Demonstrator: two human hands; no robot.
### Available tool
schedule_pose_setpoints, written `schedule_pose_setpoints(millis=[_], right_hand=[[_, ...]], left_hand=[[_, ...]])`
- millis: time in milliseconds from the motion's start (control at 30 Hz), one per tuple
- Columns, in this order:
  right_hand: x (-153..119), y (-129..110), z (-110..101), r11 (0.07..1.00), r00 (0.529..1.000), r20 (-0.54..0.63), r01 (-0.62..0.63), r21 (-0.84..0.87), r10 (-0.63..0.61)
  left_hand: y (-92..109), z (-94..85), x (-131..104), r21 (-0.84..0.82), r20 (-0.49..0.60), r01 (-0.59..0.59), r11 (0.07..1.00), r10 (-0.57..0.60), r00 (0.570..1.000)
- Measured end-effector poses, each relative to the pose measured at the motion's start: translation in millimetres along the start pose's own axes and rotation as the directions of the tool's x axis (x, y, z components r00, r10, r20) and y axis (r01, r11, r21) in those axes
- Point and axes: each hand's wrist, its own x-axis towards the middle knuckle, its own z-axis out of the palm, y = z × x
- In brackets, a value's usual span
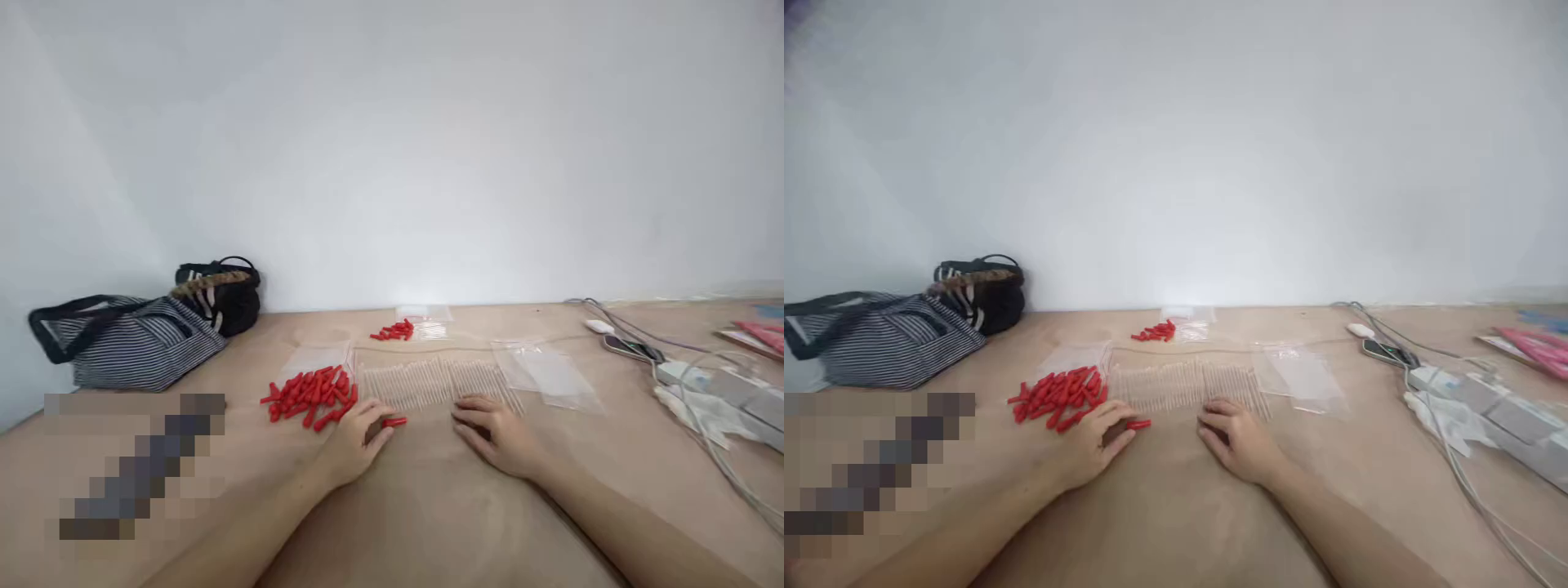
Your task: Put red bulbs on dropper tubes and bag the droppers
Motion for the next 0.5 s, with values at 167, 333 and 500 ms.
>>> schedule_pose_setpoints(millis=[167, 333, 500], right_hand=[[-1, -5, -2, 0.803, 0.96, -0.088, -0.169, 0.571, 0.265], [6, 1, 2, 0.048, 0.902, 0.139, -0.173, 0.984, 0.409], [7, 3, 6, -0.075, 0.86, 0.223, -0.213, 0.974, 0.46]], left_hand=[[-15, 2.1, 1, -0.639, -0.054, 0.144, 0.755, -0.232, 0.971], [-13, -10.1, 8, -0.956, 0.235, 0.284, 0.076, -0.383, 0.893], [-13, -7.6, 9, -0.939, 0.241, 0.325, 0.111, -0.461, 0.854]])
